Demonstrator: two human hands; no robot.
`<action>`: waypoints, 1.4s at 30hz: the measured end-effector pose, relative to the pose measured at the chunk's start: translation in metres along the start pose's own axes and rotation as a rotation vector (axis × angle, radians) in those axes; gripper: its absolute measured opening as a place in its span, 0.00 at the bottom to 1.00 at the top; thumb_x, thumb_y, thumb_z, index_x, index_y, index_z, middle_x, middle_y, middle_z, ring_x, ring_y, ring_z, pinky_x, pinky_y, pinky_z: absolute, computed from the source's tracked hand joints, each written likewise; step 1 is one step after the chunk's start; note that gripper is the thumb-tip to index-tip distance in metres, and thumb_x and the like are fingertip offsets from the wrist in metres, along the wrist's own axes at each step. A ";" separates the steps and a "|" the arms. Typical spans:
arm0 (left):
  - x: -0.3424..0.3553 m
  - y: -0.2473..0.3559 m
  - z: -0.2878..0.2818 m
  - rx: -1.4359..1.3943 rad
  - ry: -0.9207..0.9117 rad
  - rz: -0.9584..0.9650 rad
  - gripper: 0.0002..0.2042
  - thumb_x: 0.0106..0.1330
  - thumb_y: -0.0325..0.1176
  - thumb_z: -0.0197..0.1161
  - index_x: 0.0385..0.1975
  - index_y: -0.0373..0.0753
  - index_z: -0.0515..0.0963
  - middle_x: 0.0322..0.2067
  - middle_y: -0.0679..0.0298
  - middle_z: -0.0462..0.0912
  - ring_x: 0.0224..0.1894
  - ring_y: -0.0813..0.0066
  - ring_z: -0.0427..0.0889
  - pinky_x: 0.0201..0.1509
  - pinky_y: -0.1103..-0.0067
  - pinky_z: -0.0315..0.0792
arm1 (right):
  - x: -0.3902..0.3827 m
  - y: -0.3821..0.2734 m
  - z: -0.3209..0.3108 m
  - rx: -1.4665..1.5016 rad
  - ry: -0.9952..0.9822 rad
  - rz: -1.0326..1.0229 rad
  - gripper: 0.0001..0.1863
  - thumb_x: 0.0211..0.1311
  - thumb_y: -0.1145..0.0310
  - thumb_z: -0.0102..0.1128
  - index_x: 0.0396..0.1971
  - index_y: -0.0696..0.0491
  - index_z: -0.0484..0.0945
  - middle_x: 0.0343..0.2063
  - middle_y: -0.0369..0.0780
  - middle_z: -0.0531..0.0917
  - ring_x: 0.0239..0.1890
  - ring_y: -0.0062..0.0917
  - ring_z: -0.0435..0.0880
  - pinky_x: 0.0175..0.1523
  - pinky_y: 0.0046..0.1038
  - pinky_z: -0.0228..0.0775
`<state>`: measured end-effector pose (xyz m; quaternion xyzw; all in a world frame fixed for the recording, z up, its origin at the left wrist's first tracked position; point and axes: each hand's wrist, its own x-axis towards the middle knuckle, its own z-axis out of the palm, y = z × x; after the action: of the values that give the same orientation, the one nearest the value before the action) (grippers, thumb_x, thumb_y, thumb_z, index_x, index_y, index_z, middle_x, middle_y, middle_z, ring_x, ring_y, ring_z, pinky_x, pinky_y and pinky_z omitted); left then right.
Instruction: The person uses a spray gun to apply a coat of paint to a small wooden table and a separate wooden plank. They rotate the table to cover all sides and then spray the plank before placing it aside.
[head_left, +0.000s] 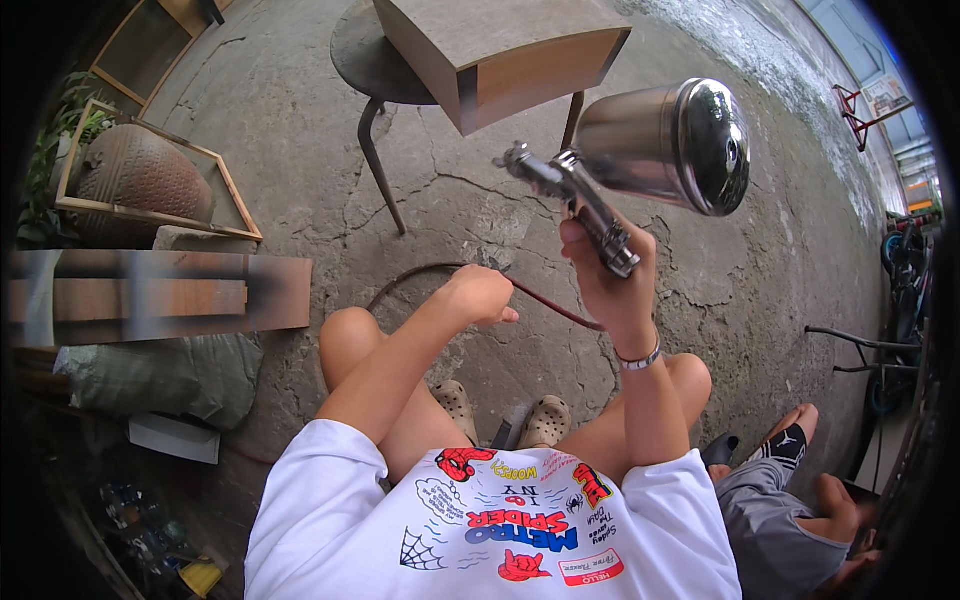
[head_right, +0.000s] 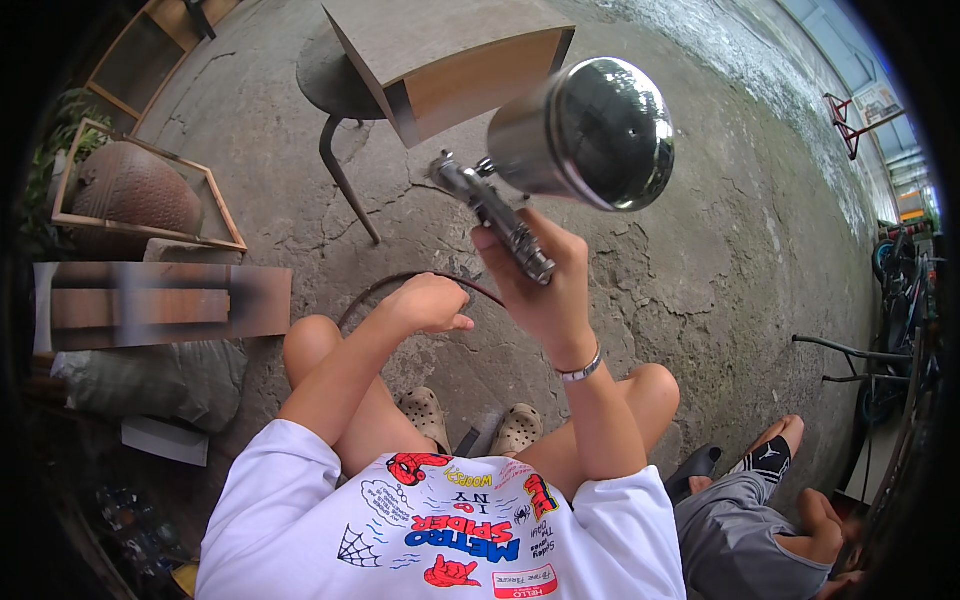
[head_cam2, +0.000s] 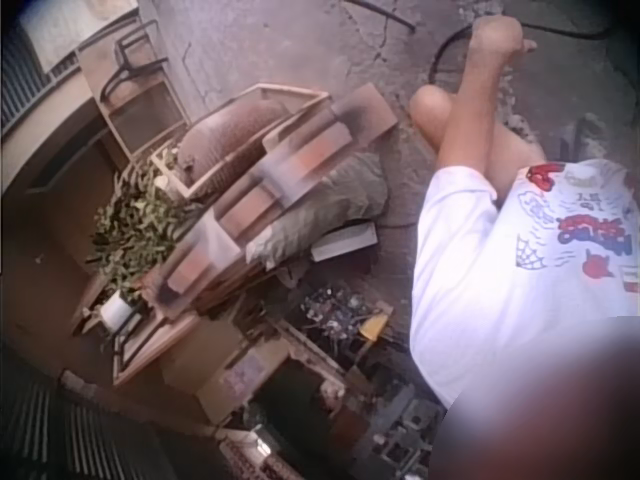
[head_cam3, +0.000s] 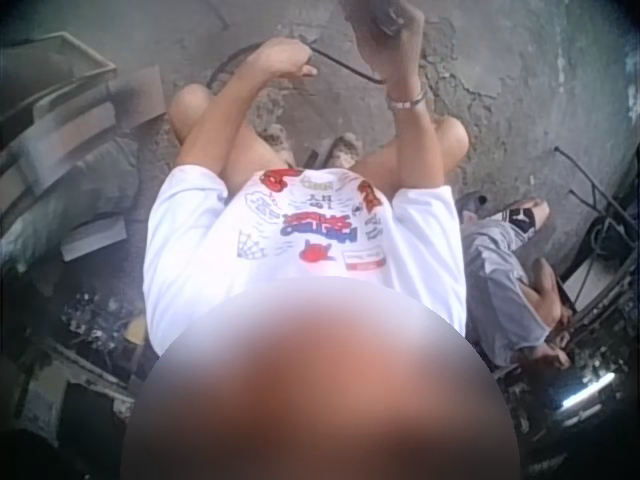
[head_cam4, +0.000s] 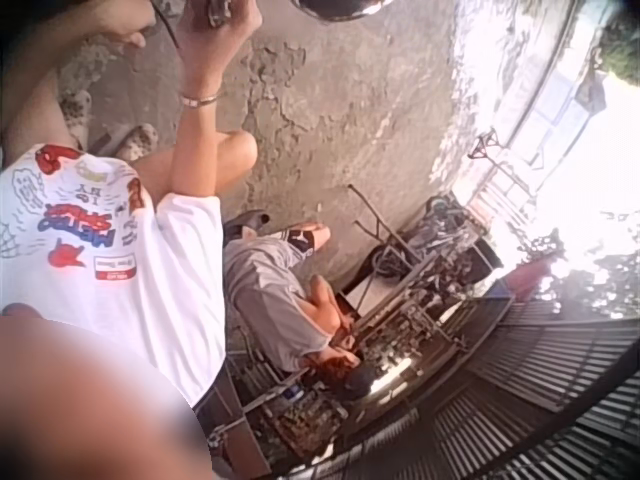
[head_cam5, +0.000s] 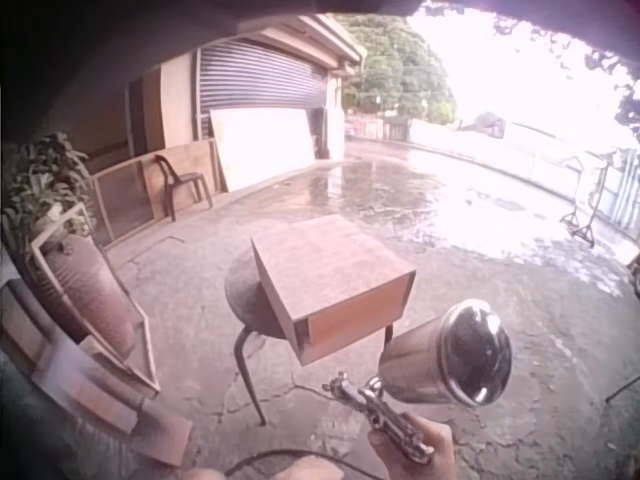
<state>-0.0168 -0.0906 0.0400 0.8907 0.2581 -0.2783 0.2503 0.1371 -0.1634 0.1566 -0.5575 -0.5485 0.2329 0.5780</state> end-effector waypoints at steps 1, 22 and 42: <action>0.000 0.000 -0.001 -0.001 -0.004 0.000 0.28 0.69 0.59 0.60 0.33 0.32 0.85 0.37 0.51 0.88 0.45 0.54 0.87 0.52 0.63 0.78 | -0.002 -0.003 -0.001 -0.023 -0.052 -0.011 0.08 0.60 0.71 0.72 0.33 0.58 0.83 0.20 0.40 0.81 0.20 0.23 0.78 0.29 0.25 0.68; 0.001 -0.005 0.008 0.002 -0.022 -0.001 0.26 0.70 0.56 0.60 0.42 0.33 0.84 0.39 0.51 0.87 0.47 0.52 0.86 0.52 0.61 0.78 | 0.056 0.048 -0.046 -0.248 0.271 0.103 0.19 0.67 0.55 0.70 0.30 0.60 0.86 0.15 0.35 0.82 0.19 0.13 0.79 0.26 0.19 0.66; -0.006 -0.006 0.003 0.006 -0.029 0.010 0.26 0.70 0.56 0.60 0.44 0.33 0.82 0.39 0.50 0.87 0.48 0.50 0.85 0.53 0.59 0.76 | 0.062 0.041 -0.056 -0.171 0.365 0.139 0.22 0.68 0.50 0.68 0.33 0.57 0.87 0.18 0.33 0.83 0.20 0.13 0.80 0.24 0.19 0.64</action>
<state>-0.0255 -0.0902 0.0394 0.8886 0.2493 -0.2905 0.2529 0.2193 -0.1196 0.1555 -0.6738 -0.4128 0.1198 0.6011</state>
